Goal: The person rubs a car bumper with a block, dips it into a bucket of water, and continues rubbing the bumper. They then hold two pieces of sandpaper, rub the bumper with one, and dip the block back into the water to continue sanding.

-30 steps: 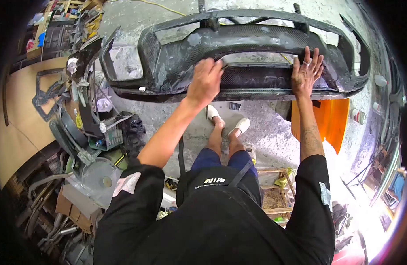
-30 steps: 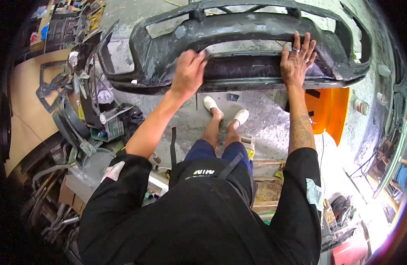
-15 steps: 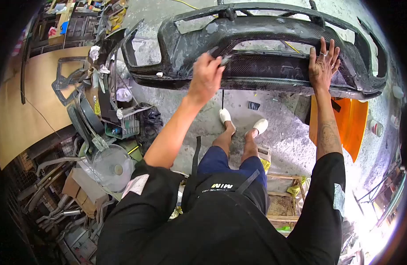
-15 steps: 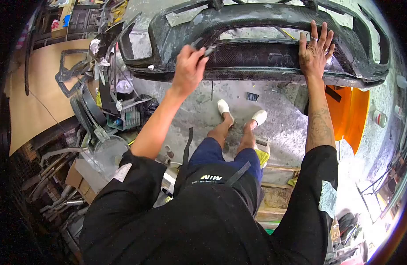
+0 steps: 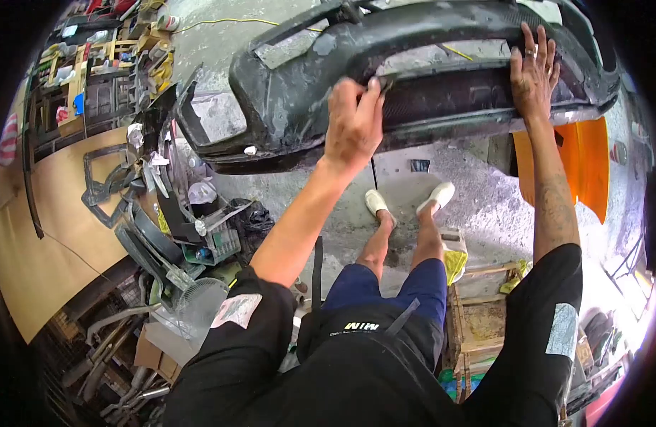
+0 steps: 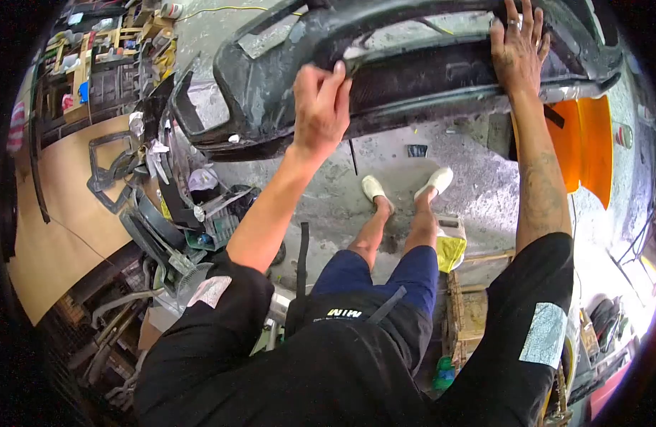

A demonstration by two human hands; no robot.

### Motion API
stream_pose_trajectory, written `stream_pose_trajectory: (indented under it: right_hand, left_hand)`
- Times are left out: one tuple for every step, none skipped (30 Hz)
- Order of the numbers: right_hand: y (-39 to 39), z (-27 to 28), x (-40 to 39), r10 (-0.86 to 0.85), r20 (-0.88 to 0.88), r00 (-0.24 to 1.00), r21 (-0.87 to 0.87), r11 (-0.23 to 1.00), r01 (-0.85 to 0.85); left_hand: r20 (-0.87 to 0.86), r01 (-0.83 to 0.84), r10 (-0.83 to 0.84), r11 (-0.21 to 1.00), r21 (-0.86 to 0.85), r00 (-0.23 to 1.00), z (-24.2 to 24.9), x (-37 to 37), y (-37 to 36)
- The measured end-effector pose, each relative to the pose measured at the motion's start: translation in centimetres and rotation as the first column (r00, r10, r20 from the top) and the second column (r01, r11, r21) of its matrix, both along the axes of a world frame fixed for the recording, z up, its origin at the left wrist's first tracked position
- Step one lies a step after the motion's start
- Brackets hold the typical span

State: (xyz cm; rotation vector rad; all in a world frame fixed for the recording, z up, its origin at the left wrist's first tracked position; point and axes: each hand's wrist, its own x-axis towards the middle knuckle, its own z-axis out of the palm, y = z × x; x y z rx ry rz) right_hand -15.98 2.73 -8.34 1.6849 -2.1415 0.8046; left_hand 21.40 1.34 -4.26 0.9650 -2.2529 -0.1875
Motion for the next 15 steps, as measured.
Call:
stream_pose_trajectory:
  right_hand:
    - [0.1,0.3,0.2,0.011,-0.004,1.000,-0.009,1.000,-0.011]
    - [0.2,0.0,0.1,0.020,0.022,1.000,-0.006,1.000,-0.019]
    - [0.3,-0.1,0.1,0.027,0.008,1.000,-0.016,1.000,-0.027]
    - [-0.1,-0.2,-0.2,0.038,-0.005,0.999,-0.031,0.999,-0.038]
    - [0.0,-0.2,-0.2,0.037,-0.003,0.999,-0.026,0.999,-0.037]
    - [0.1,-0.3,-0.1,0.033,-0.011,0.999,-0.026,0.999,-0.034]
    - [-0.2,-0.1,-0.1,0.025,-0.021,0.999,-0.037,0.999,-0.025]
    - [0.0,0.0,-0.2,0.023,-0.020,1.000,-0.041,0.999,-0.024]
    - [0.1,0.2,0.0,0.032,-0.015,0.999,-0.043,0.999,-0.032]
    - [0.0,0.0,0.1,0.038,-0.006,0.999,-0.045,0.998,-0.038]
    - [0.0,0.0,0.0,0.044,0.003,0.999,-0.042,0.998,-0.044]
    - [0.3,0.5,0.3,0.041,0.009,0.999,-0.037,0.999,-0.040]
    - [0.6,1.5,0.9,-0.070,0.007,0.998,0.127,0.990,0.068]
    - [0.7,2.5,1.6,-0.168,-0.015,0.986,0.284,0.944,0.166]
    - [0.7,2.8,1.8,-0.161,-0.032,0.986,0.272,0.948,0.163]
  left_hand:
    - [-0.025,-0.001,0.001,0.999,-0.034,1.000,0.3,-1.7,-1.1]
    - [-0.051,-0.002,-0.001,0.998,-0.065,0.999,0.3,-2.6,-1.4]
    - [-0.041,-0.013,0.010,0.998,-0.068,0.999,0.1,-2.6,-1.4]
    - [-0.083,0.011,-0.015,0.998,-0.058,0.996,0.0,-1.9,-1.5]
    - [-0.061,0.005,-0.008,0.999,-0.051,0.998,-0.1,-0.8,-1.0]
    - [-0.038,-0.010,0.009,0.999,-0.049,0.999,0.0,0.2,-0.1]
    - [-0.027,-0.010,0.009,0.999,-0.033,1.000,0.0,0.6,0.2]
    - [-0.026,-0.009,0.008,0.999,-0.037,1.000,-0.5,0.0,-0.2]
    - [-0.055,0.007,-0.011,0.998,-0.061,0.998,-0.3,-1.1,-0.9]
    - [-0.080,0.025,-0.032,0.996,-0.085,0.996,-0.1,-1.9,-1.6]
    - [-0.054,0.022,-0.027,0.995,-0.094,0.998,0.1,-2.3,-1.7]
    - [-0.048,0.026,-0.030,0.996,-0.089,0.998,-0.1,-1.7,-1.3]
    - [-0.051,0.023,-0.028,0.996,-0.082,0.998,-0.3,-0.8,-1.0]
    - [-0.055,0.012,-0.017,0.997,-0.076,0.998,-0.5,0.1,-0.4]
    - [-0.060,0.011,-0.014,0.999,-0.045,0.998,0.0,0.5,0.1]
